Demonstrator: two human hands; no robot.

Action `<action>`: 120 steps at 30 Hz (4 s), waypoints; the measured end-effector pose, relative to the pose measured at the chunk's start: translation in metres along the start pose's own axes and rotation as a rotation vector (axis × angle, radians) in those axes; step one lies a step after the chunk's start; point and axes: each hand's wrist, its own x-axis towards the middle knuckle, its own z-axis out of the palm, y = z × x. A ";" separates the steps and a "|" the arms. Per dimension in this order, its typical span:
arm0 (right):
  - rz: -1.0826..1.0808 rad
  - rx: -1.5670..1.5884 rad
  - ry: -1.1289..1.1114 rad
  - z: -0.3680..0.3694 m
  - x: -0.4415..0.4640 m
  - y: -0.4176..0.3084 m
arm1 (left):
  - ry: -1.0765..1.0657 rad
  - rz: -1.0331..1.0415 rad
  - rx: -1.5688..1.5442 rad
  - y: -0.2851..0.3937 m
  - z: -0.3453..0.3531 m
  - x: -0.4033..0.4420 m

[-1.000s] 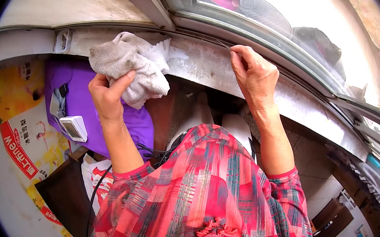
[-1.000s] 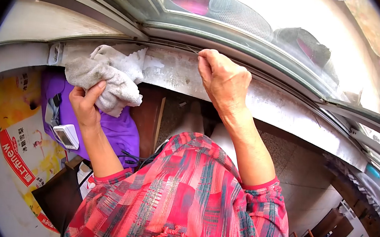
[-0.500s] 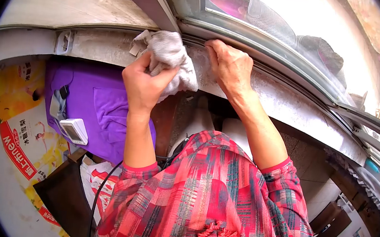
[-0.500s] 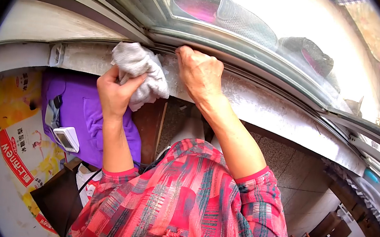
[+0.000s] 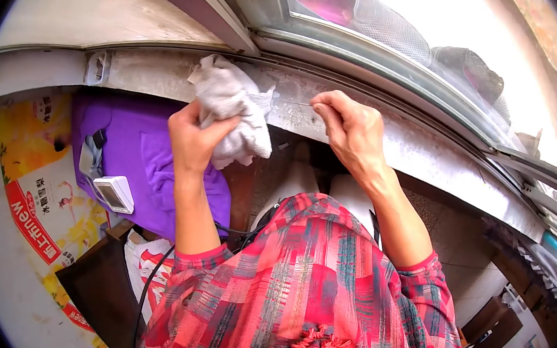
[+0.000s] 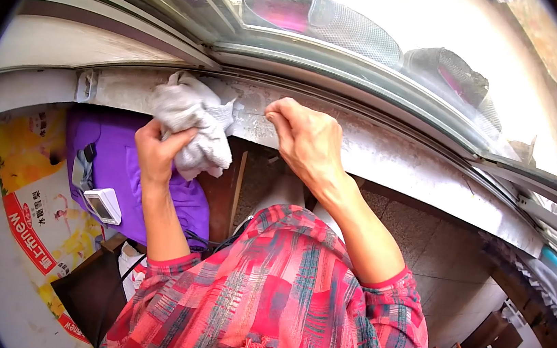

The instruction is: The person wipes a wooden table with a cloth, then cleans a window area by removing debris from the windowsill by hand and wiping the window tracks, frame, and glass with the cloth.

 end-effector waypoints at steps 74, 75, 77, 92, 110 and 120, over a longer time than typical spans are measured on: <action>-0.106 -0.267 0.006 -0.004 0.026 -0.038 | 0.060 0.144 0.074 -0.003 0.026 -0.004; -0.101 -0.215 -0.063 -0.009 0.015 -0.036 | 0.001 0.175 0.080 0.002 0.021 -0.011; -0.075 -0.141 -0.162 -0.012 -0.010 -0.026 | -0.016 0.137 0.156 0.000 0.008 -0.027; 0.020 -0.013 -0.018 -0.052 -0.085 0.018 | 0.199 0.272 0.882 0.008 0.083 0.035; 0.086 -0.038 0.156 -0.176 -0.173 0.057 | -0.221 0.643 0.906 0.056 0.271 -0.051; 0.387 0.173 0.424 -0.225 -0.225 0.090 | -0.517 0.677 0.644 0.082 0.323 -0.081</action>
